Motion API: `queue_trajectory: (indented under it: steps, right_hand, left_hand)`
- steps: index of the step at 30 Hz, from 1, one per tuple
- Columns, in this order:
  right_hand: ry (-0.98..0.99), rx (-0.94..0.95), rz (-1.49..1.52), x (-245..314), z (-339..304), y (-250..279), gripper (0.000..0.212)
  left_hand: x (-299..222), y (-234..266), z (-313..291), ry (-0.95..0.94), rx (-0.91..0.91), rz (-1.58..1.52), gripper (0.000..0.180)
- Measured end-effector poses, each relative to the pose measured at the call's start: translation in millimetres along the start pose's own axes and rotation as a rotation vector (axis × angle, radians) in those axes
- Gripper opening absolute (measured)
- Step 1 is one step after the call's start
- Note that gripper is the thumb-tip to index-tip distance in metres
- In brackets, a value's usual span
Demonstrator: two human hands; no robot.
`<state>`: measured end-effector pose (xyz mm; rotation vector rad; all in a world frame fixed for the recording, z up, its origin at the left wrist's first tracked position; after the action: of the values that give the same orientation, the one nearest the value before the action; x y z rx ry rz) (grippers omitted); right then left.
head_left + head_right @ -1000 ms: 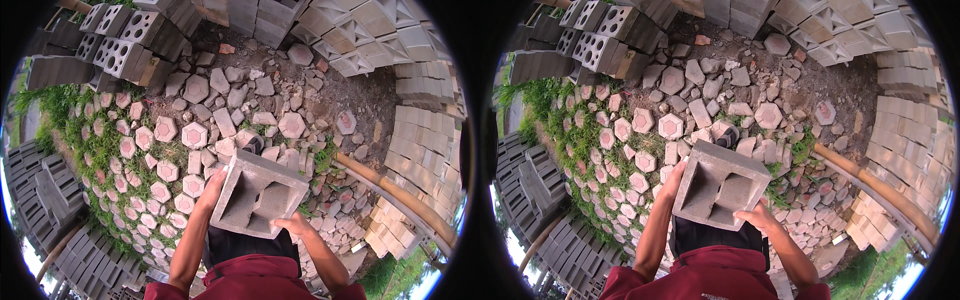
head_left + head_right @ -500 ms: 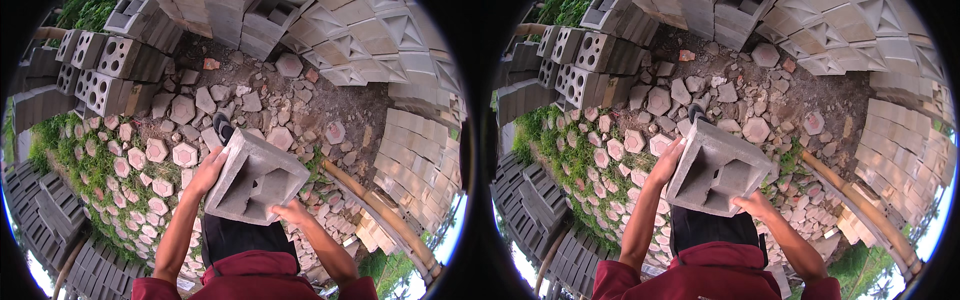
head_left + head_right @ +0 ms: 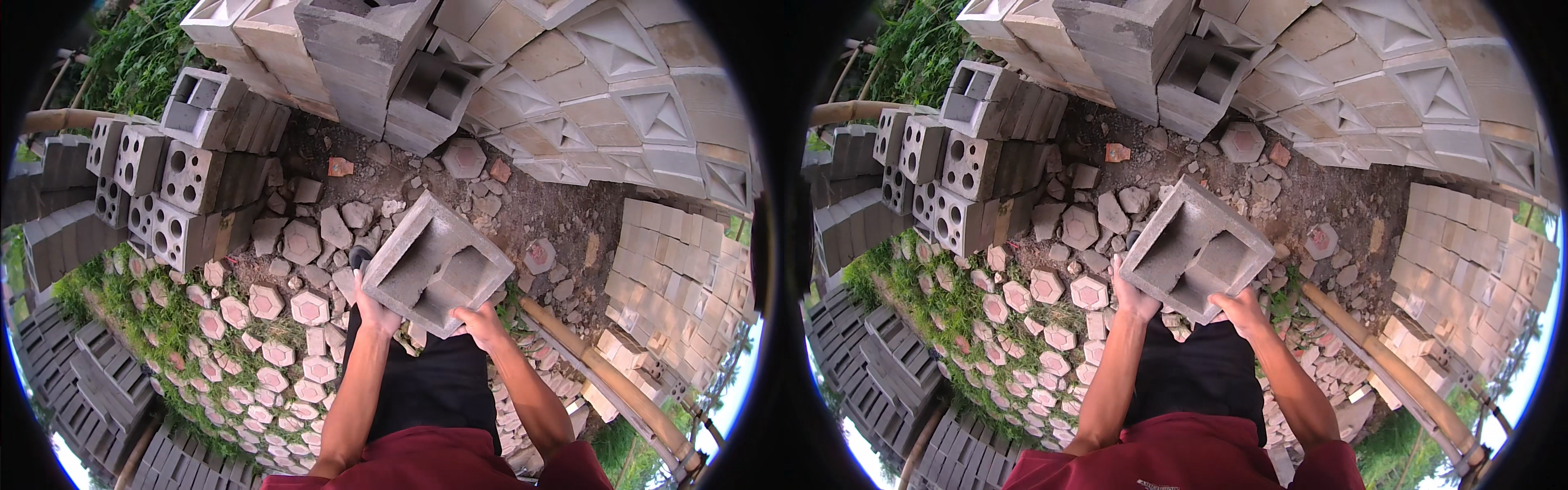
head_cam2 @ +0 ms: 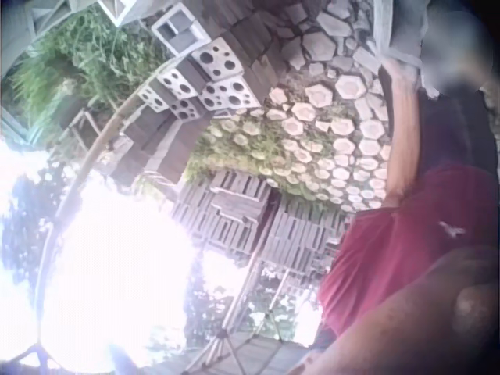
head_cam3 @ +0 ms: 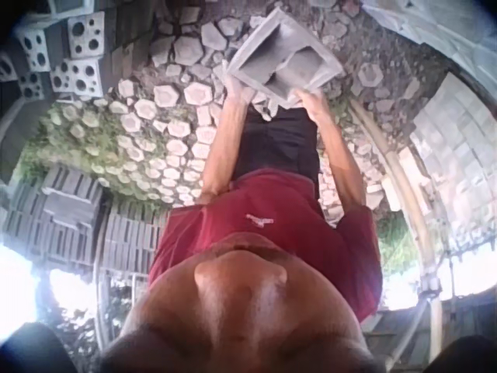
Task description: The person picks up individual concrete ventilation blocks from a pile on the ground and places them into a vertical stack against a wall. They use both hands to lift and orient each block before setting it down.
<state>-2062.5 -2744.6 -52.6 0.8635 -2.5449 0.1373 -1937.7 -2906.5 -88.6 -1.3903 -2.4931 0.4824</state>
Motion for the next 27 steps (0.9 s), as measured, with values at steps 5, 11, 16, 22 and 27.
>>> queue_trajectory:
  steps: [5, 11, 16, 22, 27]
  right_hand:
    - [0.008, -0.062, -0.081, 70.8, 33.9, 13.2, 0.045]
    - [-0.094, 0.058, -0.085, 145.4, 117.3, 42.7, 0.056]
    - [-0.030, 0.072, -0.182, 221.2, 198.8, 43.4, 0.051]
    - [-0.003, 0.130, -0.225, 306.7, 295.1, 25.0, 0.043]
    - [0.027, 0.141, -0.231, 336.9, 334.6, 2.5, 0.029]
  left_hand:
    - [13.5, -62.4, 37.6, 0.039, -0.004, -0.098, 0.070]
    - [39.3, -125.9, 110.1, -0.041, -0.149, -0.197, 0.079]
    - [37.2, -197.6, 186.6, -0.166, -0.057, -0.280, 0.083]
    - [19.3, -269.4, 263.0, -0.249, 0.004, -0.303, 0.091]
    - [7.0, -290.1, 297.7, -0.326, 0.039, -0.366, 0.097]
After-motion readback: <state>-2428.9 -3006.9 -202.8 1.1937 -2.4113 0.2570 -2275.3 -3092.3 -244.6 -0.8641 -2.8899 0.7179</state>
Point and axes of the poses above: each hand's wrist, its own z-axis towards the middle knuckle, its own y-axis out of the back of the hand, x = y × z, the point moved 3 cm from there along z, towards the middle knuckle, and after that the axes turned 10 degrees about -x, right-handed, at the moved point
